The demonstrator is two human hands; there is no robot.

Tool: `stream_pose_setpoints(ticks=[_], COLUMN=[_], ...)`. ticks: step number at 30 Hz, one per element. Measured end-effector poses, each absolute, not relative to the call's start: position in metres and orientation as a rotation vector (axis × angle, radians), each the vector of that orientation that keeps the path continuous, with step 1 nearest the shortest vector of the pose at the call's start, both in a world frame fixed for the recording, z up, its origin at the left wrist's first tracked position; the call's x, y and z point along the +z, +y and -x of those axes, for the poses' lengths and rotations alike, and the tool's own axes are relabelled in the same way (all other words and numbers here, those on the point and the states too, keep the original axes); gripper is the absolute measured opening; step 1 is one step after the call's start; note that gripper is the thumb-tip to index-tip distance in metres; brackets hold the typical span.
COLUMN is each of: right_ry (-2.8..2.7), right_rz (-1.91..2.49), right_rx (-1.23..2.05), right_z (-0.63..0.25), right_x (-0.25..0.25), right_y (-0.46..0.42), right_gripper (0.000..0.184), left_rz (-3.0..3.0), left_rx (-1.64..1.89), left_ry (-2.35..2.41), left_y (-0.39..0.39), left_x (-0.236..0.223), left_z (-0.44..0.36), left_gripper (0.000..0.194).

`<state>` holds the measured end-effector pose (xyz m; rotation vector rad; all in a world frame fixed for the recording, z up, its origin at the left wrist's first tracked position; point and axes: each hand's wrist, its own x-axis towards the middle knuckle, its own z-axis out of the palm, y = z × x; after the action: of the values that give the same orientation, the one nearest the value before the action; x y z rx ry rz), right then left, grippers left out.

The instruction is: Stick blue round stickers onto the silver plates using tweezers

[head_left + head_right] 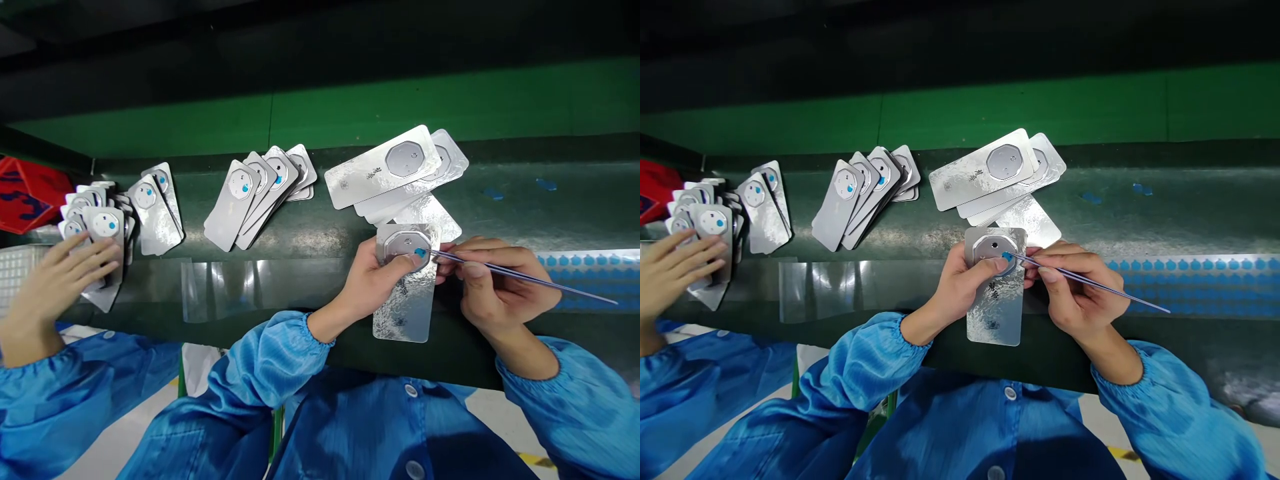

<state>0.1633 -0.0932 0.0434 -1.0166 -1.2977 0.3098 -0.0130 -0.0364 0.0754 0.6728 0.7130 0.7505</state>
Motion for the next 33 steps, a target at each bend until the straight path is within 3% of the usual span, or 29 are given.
stream_pose_setpoints(ticks=[24, 33], right_ry=[-1.378, -1.417], right_rz=[1.026, 0.962], right_rx=[0.326, 0.349], right_z=[-0.172, -0.174], right_x=[0.047, 0.048], right_y=[-0.096, -0.094], right_gripper=[0.014, 0.023], left_rz=[-0.62, -0.655], left_rx=[0.71, 0.732], left_ry=[0.746, 0.74], left_y=[-0.043, -0.042], left_x=[0.069, 0.071], left_z=[0.014, 0.013], left_gripper=[0.047, 0.049])
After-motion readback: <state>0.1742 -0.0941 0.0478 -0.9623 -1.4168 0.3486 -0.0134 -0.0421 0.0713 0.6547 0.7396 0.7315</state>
